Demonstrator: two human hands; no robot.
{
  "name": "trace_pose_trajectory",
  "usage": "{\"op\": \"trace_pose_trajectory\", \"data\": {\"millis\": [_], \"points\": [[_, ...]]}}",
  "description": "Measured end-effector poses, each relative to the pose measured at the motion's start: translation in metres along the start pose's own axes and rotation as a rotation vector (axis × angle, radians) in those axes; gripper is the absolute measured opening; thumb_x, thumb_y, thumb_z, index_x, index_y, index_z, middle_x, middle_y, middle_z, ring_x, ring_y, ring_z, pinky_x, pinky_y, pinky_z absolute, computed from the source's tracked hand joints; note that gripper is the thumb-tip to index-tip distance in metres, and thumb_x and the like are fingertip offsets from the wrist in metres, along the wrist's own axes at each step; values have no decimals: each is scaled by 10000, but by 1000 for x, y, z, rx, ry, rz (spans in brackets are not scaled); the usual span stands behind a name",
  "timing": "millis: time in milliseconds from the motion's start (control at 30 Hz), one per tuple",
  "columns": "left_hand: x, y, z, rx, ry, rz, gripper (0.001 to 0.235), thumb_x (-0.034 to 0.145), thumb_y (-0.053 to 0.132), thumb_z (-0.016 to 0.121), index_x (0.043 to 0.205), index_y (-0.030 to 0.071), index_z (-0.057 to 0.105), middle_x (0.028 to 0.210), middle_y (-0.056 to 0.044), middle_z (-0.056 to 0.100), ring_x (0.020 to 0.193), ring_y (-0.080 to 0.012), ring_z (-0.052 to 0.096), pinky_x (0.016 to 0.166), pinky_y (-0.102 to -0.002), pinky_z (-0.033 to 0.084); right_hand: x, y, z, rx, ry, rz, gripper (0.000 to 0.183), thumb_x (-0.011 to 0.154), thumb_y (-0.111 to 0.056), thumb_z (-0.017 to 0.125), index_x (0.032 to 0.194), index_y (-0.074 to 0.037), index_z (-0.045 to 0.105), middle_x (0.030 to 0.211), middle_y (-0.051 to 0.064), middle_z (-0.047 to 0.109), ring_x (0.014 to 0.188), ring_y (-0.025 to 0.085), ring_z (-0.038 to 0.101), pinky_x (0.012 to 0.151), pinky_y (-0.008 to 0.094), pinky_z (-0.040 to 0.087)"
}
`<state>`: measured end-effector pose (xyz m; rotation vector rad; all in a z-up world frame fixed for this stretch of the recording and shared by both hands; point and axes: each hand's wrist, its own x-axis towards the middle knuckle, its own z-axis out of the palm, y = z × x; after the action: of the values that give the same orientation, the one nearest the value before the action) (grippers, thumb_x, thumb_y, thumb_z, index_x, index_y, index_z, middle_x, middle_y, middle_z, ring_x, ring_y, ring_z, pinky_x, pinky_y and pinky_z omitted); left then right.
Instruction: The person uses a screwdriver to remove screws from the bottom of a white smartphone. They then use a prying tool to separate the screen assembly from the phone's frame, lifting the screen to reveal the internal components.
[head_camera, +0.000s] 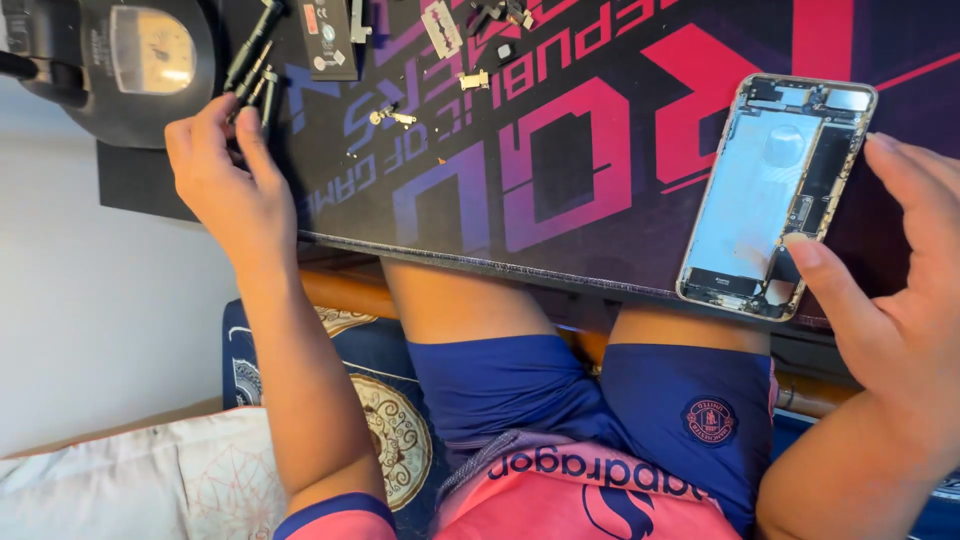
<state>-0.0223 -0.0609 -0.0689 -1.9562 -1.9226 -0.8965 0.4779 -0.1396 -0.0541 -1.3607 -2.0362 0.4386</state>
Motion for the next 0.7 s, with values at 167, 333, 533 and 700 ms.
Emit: {"op": "trace_pose_trajectory", "data": {"millis": [167, 333, 533, 700], "points": [[-1, -2, 7, 127, 98, -36, 81, 1068, 65, 607, 1032, 14, 658, 991, -126, 535, 888, -303, 534, 805, -423, 456, -3, 5, -5, -163, 28, -26, 593, 1128, -104, 737, 1535, 306, 603, 1496, 440, 616, 1408, 542, 543, 1205, 585, 452], [-8, -14, 15, 379, 130, -143, 214, 1084, 235, 615, 946, 73, 636, 913, -102, 617, 856, -332, 528, 703, -467, 404, -1, -4, -6, -264, 54, -1, 581, 1112, -199, 754, 1489, 235, 674, 1468, 363, 685, 1317, 514, 557, 1135, 544, 444], [-26, -46, 27, 529, 67, -91, 371, 1202, 430, 616, 990, 132, 681, 882, -122, 659, 844, -370, 568, 665, -504, 339, 6, -13, -7, -217, 60, 44, 536, 1051, -219, 713, 1439, 138, 619, 1437, 292, 639, 1277, 463, 545, 1107, 527, 410], [-27, -58, 35, 447, 39, -199, 497, 1239, 421, 830, 941, 109, 584, 857, -69, 658, 788, -390, 600, 743, -505, 366, 8, -17, -4, -185, 68, 100, 547, 1033, -251, 710, 1436, 100, 593, 1438, 239, 626, 1304, 410, 521, 1087, 519, 456]]}}
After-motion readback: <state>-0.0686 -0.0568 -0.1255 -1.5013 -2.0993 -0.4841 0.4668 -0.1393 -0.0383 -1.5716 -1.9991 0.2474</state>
